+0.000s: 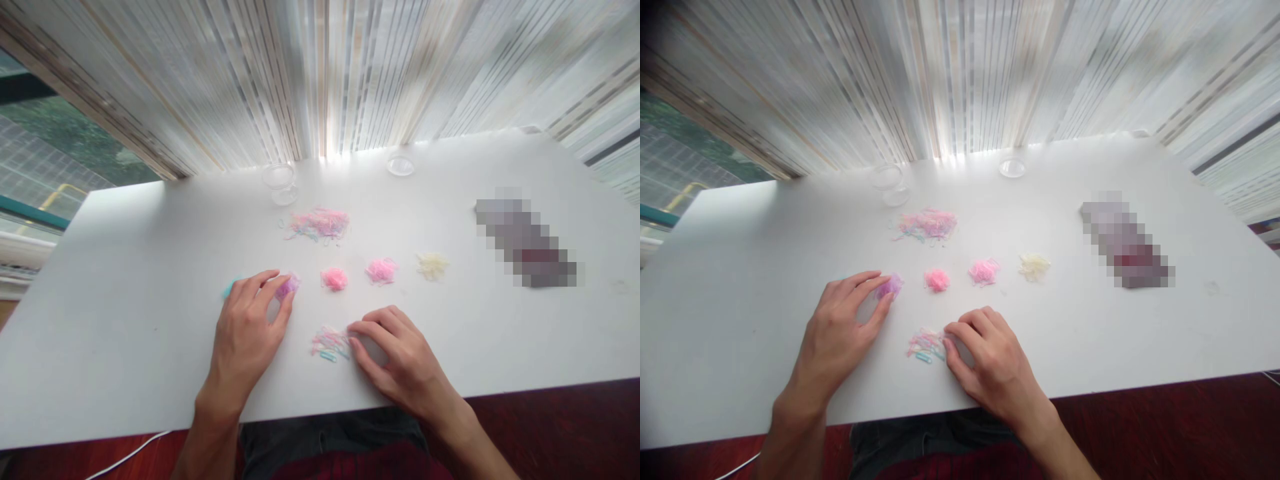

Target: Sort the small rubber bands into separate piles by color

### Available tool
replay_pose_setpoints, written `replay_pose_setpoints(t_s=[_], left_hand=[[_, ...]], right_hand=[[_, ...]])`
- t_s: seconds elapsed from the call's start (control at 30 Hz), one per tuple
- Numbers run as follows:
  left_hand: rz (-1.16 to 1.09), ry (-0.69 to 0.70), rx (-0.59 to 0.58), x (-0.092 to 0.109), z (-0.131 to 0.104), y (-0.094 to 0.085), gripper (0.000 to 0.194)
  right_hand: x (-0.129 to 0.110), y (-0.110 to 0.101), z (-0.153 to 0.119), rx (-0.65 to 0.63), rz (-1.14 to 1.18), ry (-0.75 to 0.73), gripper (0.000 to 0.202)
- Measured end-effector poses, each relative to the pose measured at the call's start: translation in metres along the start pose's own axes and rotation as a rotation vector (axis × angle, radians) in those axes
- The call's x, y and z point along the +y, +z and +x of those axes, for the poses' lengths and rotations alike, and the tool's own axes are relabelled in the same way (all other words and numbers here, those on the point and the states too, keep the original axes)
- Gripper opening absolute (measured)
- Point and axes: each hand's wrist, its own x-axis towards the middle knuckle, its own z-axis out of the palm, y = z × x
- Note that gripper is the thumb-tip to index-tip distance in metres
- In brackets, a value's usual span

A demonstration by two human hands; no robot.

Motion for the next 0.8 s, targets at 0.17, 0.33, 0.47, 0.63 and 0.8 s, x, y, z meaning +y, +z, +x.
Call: replay_pose_setpoints(t_s=[0.17,0.33,0.47,0.63,0.8], left_hand=[[0.055,0.009,-0.117,-0.001,0.004,0.000,0.028],[0.045,0.003,-0.130,-0.001,0.006,0.005,0.032],[0.004,0.051,-0.114,-0.002,0.007,0.011,0.034],[0.034,0.056,-0.076,-0.002,0.006,0.016,0.026],[0.004,0.055,-0.001,0.000,0.002,0.012,0.030]], right_hand=[[0.001,0.000,-0.001,-0.007,0.026,0.003,0.012],[0.002,0.000,-0.001,-0.014,0.027,0.007,0.012],[0.002,0.001,-0.001,-0.010,0.029,0.005,0.012],[0.002,0.001,-0.001,-0.006,0.026,0.015,0.012],[0.002,0.002,-0.002,-0.003,0.017,0.013,0.011]])
